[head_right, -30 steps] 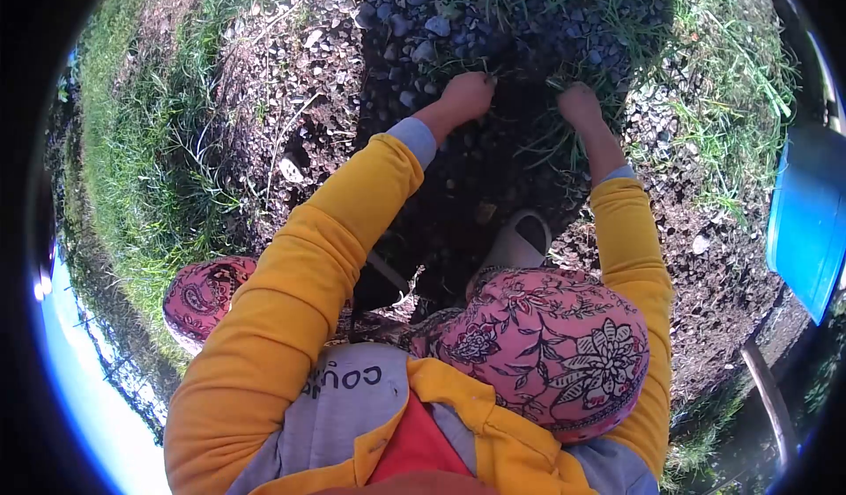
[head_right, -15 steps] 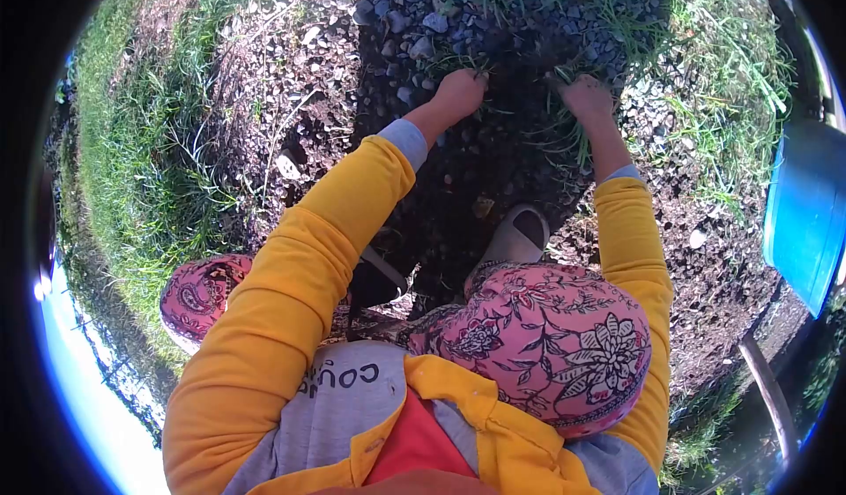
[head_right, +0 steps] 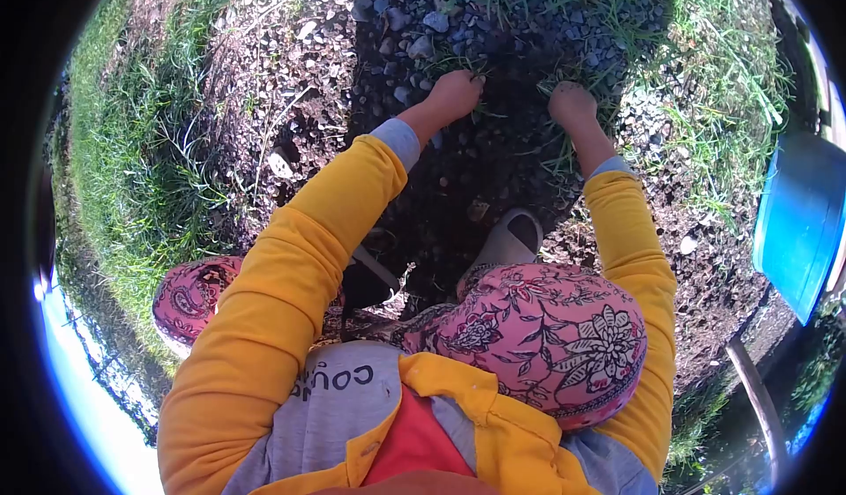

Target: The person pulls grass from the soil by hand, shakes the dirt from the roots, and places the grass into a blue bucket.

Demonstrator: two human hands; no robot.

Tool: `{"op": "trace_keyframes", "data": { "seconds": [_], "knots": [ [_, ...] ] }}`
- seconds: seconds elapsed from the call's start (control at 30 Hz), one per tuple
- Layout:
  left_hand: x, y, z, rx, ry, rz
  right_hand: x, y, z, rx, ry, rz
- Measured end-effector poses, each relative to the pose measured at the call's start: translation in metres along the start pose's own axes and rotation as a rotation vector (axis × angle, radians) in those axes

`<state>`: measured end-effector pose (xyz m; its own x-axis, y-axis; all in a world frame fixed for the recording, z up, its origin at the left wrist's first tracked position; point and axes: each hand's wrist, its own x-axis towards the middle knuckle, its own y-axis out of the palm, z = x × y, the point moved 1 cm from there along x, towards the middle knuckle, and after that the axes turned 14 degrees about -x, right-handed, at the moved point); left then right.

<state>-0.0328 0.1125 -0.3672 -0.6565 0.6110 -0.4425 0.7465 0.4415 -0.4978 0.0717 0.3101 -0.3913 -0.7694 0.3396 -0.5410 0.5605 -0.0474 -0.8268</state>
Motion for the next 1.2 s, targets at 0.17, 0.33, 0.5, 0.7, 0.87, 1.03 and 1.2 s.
{"op": "trace_keyframes", "data": {
  "seconds": [0.17, 0.33, 0.5, 0.7, 0.87, 1.03, 1.2],
  "knots": [
    [0.000, -0.002, 0.000, -0.009, -0.003, 0.013, 0.013, 0.024, -0.021, 0.028, -0.199, -0.057],
    [0.003, 0.006, 0.010, 0.139, 0.135, 0.056, -0.009, 0.016, -0.012, 0.089, -0.130, -0.077],
    [0.000, 0.010, 0.013, 0.161, 0.173, 0.067, -0.019, 0.019, -0.024, -0.085, -0.260, -0.201],
    [-0.004, -0.003, -0.016, -0.196, 0.013, -0.112, -0.074, -0.063, -0.034, 1.211, 0.261, -0.522],
    [-0.008, -0.003, -0.030, -0.202, 0.027, -0.214, -0.062, -0.020, -0.033, 0.550, 0.189, -0.764],
    [-0.021, 0.012, -0.004, -0.063, -0.004, -0.031, -0.052, 0.038, -0.004, 0.026, -0.143, -0.160],
    [-0.040, 0.013, 0.004, -0.105, -0.076, -0.061, -0.060, -0.004, -0.038, -0.136, -0.030, -0.758]
  ]
}}
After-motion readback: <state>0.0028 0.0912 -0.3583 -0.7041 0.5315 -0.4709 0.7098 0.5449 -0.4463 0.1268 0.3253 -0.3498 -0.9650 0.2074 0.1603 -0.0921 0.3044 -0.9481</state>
